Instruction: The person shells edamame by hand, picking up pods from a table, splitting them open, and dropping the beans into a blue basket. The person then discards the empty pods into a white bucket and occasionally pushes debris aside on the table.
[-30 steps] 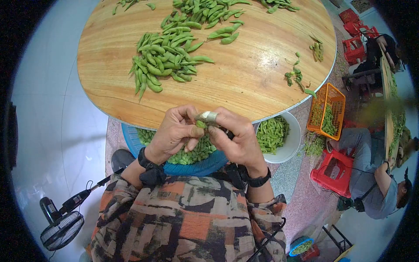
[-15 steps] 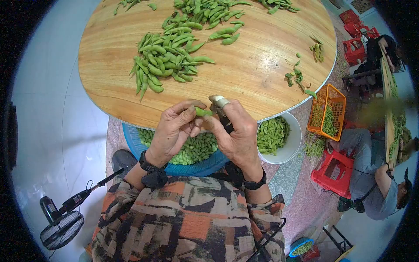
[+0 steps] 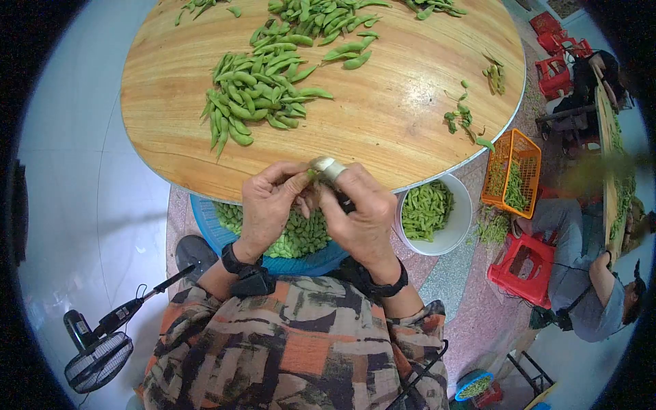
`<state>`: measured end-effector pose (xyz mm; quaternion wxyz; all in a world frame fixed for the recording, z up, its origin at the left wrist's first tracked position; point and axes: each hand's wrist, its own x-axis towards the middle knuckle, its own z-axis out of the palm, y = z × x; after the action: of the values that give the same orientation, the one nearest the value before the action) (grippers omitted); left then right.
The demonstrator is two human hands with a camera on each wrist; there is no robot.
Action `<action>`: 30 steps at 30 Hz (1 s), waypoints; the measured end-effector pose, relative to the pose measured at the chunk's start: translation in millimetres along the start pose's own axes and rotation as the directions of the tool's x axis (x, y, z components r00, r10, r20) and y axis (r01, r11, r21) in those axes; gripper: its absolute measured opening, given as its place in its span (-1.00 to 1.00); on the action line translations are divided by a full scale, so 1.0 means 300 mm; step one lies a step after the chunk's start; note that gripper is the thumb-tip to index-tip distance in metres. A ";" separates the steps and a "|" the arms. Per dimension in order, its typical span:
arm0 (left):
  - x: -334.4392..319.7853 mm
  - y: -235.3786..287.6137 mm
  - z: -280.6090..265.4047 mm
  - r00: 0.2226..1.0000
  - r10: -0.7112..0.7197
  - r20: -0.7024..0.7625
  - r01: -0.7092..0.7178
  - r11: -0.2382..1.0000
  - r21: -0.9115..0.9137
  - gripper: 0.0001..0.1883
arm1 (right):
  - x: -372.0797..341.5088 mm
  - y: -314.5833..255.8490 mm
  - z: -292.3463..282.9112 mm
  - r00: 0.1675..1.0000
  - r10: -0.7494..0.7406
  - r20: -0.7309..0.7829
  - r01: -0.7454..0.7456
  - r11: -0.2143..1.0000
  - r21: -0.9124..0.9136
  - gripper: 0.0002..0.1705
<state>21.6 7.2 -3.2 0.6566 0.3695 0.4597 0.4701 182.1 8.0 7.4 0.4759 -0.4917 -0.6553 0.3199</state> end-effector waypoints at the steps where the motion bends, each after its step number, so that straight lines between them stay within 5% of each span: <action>1: 0.001 -0.016 -0.002 0.999 0.035 0.014 -0.035 0.999 0.023 -0.79 | 0.000 -0.018 0.005 0.998 -0.058 -0.018 0.057 0.997 -0.055 -0.64; 10: 0.005 -0.001 -0.030 0.987 0.008 0.162 -0.010 1.000 0.014 -0.75 | -0.011 0.002 0.020 0.999 -0.008 0.049 0.006 0.999 0.042 -0.64; 12: 0.009 0.002 -0.022 0.987 -0.002 0.161 0.008 0.999 -0.032 -0.75 | -0.002 0.013 0.024 0.981 0.184 0.055 -0.192 0.947 0.257 -0.63; 14: 0.016 0.000 -0.020 0.991 -0.030 0.132 0.062 0.968 -0.243 -0.75 | 0.006 0.018 0.026 0.987 0.156 0.041 -0.161 0.956 0.244 -0.62; 17: 0.031 -0.018 -0.045 0.991 -0.040 0.130 0.070 0.969 -0.237 -0.76 | 0.008 -0.001 0.023 1.000 0.012 0.017 -0.013 0.998 0.067 -0.61; 20: 0.033 -0.028 -0.054 0.991 -0.061 0.123 0.090 0.965 -0.248 -0.78 | -0.006 -0.027 0.042 0.939 -0.341 -0.031 0.322 0.911 -0.259 -0.60; 26: 0.022 -0.052 -0.037 1.000 0.023 0.016 -0.022 0.999 -0.029 -0.80 | -0.015 -0.034 0.056 0.927 -0.375 0.027 0.366 0.883 -0.293 -0.58; 30: 0.014 -0.044 -0.053 0.996 0.045 0.080 -0.041 0.998 -0.048 -0.80 | 0.002 -0.053 0.041 0.967 -0.248 0.065 0.256 0.949 -0.183 -0.56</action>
<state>10.7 8.4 -21.1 0.6729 0.3829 0.4137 0.4791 165.1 4.2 17.4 0.4501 -0.4404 -0.7499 0.2028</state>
